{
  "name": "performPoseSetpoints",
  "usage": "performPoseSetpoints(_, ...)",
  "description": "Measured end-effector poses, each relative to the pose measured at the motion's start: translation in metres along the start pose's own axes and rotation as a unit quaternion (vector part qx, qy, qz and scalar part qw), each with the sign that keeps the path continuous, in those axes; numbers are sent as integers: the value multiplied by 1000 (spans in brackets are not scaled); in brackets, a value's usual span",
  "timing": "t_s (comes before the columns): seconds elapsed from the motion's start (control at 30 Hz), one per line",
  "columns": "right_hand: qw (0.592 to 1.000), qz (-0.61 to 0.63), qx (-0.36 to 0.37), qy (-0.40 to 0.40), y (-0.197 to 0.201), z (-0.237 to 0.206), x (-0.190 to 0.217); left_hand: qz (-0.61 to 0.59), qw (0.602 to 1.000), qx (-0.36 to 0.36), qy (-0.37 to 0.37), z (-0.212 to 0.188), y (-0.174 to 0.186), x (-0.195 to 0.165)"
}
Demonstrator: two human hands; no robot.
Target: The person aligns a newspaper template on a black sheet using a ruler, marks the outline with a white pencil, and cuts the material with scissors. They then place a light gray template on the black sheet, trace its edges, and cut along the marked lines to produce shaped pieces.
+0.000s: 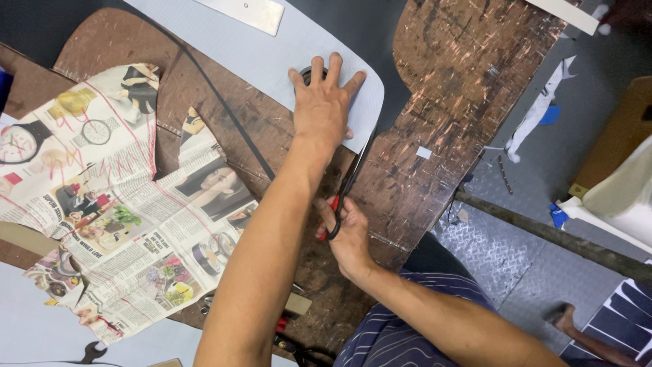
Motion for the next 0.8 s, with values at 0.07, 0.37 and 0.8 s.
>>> performPoseSetpoints(0.07, 1000, -9, 1, -13, 1, -2, -3, 2, 1000, 8, 2, 0, -1, 0)
performPoseSetpoints(0.37, 1000, -12, -9, 7, 12, 14, 0, 2, 1000, 7, 1, -1, 0, 0)
performPoseSetpoints(0.8, 999, -50, -7, -16, 35, 32, 14, -14, 1000, -14, -7, 0, 4, -3)
Point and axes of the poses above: each hand's wrist, its own z-axis towards the middle knuckle, its own y-axis out of the back of the hand, x = y × z, the point moved 10 cm from there along z, towards the middle knuckle, and after that the axes turned 14 degrees about y, right-handed, at the moved point
